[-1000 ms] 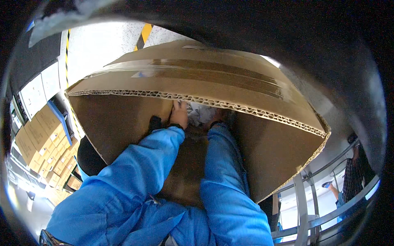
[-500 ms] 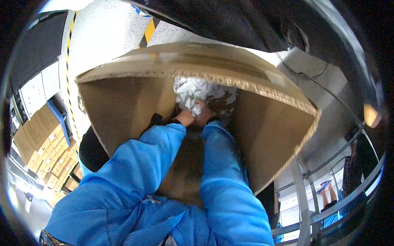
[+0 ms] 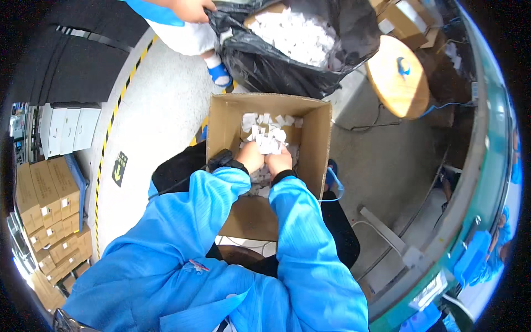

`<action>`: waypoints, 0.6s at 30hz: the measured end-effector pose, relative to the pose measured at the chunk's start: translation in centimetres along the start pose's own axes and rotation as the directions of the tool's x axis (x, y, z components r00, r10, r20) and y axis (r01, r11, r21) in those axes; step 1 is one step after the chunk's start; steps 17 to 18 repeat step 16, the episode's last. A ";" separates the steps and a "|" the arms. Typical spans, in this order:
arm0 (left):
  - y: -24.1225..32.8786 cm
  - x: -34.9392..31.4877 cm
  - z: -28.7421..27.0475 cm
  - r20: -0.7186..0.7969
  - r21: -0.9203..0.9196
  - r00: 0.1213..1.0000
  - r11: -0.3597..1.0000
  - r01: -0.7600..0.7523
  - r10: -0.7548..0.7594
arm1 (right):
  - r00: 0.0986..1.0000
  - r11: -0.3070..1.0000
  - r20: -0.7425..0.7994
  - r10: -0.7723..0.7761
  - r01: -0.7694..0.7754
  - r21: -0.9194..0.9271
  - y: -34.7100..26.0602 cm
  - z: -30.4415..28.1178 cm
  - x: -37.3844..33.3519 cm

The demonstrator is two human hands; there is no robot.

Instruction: The recorder is sorting white plastic pieces from a box and bag, assisted by another person holding a large black trash bag.

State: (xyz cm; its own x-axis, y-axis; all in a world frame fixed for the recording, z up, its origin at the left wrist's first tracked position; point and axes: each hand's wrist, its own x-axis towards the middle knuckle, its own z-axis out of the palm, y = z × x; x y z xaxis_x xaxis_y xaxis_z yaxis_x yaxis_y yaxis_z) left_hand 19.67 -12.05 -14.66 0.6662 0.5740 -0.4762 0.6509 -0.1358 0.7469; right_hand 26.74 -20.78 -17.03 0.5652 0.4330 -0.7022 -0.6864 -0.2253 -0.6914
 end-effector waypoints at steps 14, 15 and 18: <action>24.8 0.4 -13.2 -0.235 -0.045 0.693 0.704 -0.709 0.682 | 0.680 0.680 0.068 -0.730 0.733 -0.023 -28.7 6.6 -14.0; 27.5 1.1 -15.1 -0.268 -0.023 0.649 0.669 -0.743 0.712 | 0.726 0.727 0.085 -0.683 0.686 -0.014 -31.4 7.3 -12.5; 29.1 2.6 -16.4 -0.256 0.067 0.651 0.685 -0.725 0.714 | 0.737 0.740 0.154 -0.658 0.671 -0.051 -34.1 7.6 -11.0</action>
